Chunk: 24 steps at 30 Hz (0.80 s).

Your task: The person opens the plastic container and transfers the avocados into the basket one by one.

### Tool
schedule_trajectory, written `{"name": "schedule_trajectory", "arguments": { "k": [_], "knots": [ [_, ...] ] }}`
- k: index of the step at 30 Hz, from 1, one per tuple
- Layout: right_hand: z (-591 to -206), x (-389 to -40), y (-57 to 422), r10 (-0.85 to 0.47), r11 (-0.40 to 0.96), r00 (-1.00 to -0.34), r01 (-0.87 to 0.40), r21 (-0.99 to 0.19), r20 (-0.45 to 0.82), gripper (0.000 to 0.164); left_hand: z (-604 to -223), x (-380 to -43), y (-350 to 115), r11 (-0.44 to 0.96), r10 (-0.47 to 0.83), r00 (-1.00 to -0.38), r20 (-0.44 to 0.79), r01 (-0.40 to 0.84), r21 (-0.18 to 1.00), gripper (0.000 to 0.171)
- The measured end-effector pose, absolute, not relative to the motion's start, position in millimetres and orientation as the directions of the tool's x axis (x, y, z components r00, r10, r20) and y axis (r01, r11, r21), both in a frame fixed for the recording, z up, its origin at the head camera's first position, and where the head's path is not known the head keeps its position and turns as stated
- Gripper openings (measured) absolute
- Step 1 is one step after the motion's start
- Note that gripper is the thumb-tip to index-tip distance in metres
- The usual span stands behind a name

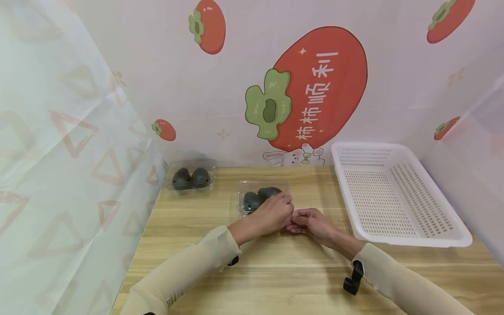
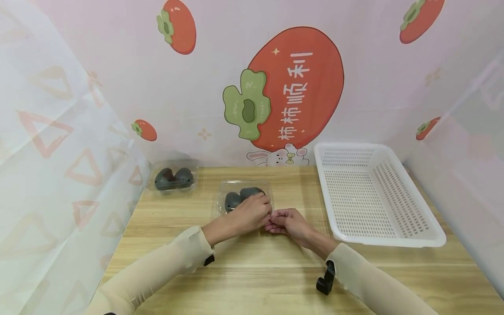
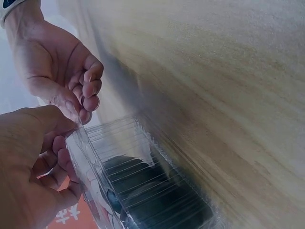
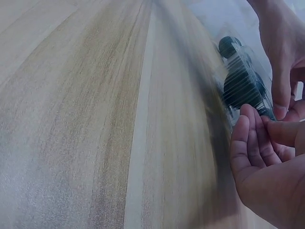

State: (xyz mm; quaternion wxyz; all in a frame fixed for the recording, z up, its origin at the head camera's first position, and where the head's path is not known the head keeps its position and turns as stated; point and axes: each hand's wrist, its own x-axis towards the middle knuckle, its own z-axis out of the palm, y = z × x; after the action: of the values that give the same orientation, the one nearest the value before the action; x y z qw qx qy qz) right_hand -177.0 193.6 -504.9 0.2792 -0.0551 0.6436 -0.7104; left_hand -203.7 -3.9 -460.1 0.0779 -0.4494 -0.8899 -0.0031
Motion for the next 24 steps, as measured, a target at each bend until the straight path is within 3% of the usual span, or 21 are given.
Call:
{"name": "schedule_trajectory", "arguments": {
  "k": [24],
  "knots": [
    [-503.1,-177.9,191.1,-0.447,-0.141,-0.84,0.405,-0.903,-0.307,0.02,-457.7,-203.6,-4.6,0.642,0.749,-0.651,0.127,0.759,0.108,0.012]
  ]
}}
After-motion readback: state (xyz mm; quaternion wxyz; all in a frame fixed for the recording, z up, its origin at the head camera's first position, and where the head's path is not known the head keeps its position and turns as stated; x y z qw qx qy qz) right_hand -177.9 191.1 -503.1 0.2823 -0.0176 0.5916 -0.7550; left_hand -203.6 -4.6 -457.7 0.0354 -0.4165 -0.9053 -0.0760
